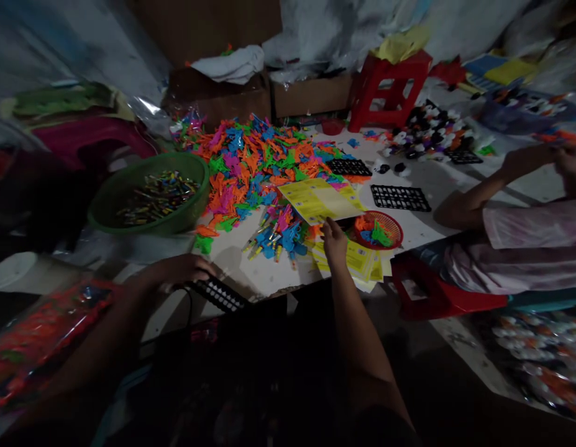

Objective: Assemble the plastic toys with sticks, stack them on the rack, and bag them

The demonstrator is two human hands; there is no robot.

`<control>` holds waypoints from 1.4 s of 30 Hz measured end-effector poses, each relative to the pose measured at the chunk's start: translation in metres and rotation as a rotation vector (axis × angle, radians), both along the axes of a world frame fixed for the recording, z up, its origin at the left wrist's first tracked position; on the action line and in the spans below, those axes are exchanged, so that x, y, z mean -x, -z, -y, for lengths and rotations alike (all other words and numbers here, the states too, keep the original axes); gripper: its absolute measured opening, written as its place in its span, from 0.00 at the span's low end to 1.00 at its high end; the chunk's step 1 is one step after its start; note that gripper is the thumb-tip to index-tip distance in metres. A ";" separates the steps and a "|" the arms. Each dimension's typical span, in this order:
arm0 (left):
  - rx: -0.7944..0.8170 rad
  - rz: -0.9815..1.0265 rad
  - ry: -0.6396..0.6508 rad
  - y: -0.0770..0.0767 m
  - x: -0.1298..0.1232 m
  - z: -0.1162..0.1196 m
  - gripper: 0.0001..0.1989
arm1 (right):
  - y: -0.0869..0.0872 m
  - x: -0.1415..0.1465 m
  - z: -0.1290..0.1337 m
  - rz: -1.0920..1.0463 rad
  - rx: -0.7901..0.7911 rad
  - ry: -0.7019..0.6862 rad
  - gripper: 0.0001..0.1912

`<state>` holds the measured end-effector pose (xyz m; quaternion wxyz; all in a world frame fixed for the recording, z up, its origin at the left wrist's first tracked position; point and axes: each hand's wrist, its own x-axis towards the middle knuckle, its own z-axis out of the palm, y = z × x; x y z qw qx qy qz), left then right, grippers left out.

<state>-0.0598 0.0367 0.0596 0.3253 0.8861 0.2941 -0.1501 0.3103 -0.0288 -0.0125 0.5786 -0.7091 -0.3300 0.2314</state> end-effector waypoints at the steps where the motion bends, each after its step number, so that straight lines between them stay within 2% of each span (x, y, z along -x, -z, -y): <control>1: -0.016 -0.058 0.001 0.013 -0.011 -0.007 0.11 | -0.001 -0.002 -0.001 0.119 0.018 0.050 0.25; 3: -0.093 -0.086 -0.060 0.040 -0.030 -0.015 0.12 | -0.001 -0.001 0.005 0.394 0.074 0.164 0.23; 5: -0.256 -0.035 -0.149 0.060 -0.042 -0.016 0.14 | 0.002 0.009 0.018 0.598 0.133 0.203 0.20; 7: -0.464 0.048 -0.255 0.070 -0.045 -0.006 0.12 | 0.007 0.028 0.031 0.676 0.201 0.111 0.18; 9: -0.639 0.081 -0.390 0.074 -0.039 0.012 0.12 | 0.013 0.052 0.037 0.702 0.301 -0.050 0.19; 11: -0.715 0.022 -0.532 0.080 -0.030 0.036 0.17 | 0.016 0.077 0.032 0.730 0.400 -0.138 0.22; 13: -0.714 -0.057 -0.615 0.091 -0.023 0.061 0.24 | 0.016 0.097 0.016 0.738 0.474 -0.151 0.25; 14: -0.696 -0.071 -0.614 0.099 -0.021 0.071 0.27 | 0.015 0.104 0.007 0.735 0.505 -0.146 0.26; 16: -0.642 -0.031 -0.529 0.116 -0.021 0.083 0.32 | 0.011 0.113 -0.013 0.724 0.568 -0.134 0.28; 19: -0.554 0.160 -0.382 0.130 -0.027 0.080 0.31 | 0.007 0.117 -0.034 0.702 0.680 -0.100 0.28; 21: -0.520 0.294 -0.413 0.127 -0.033 0.068 0.23 | 0.006 0.115 -0.039 0.689 0.711 -0.094 0.26; 23: -0.514 0.379 -0.512 0.114 -0.041 0.052 0.16 | 0.006 0.110 -0.035 0.671 0.688 -0.101 0.22; 26: -0.531 0.392 -0.597 0.093 -0.062 0.030 0.11 | 0.006 0.099 -0.018 0.612 0.527 -0.076 0.18; 28: -0.498 0.319 -0.565 0.084 -0.081 0.018 0.11 | 0.005 0.093 -0.003 0.555 0.377 -0.042 0.18; 30: -0.420 0.208 -0.502 0.081 -0.098 0.010 0.11 | 0.004 0.089 0.011 0.506 0.263 -0.029 0.19; 33: -0.349 0.120 -0.463 0.082 -0.113 0.007 0.09 | 0.005 0.086 0.027 0.440 0.192 -0.029 0.19; 37: -0.292 0.146 -0.484 0.073 -0.111 0.014 0.08 | 0.009 0.092 0.033 0.305 0.112 -0.049 0.19; 42: -0.035 0.199 -0.474 0.046 -0.085 0.018 0.08 | 0.016 0.107 0.019 0.046 -0.085 -0.075 0.17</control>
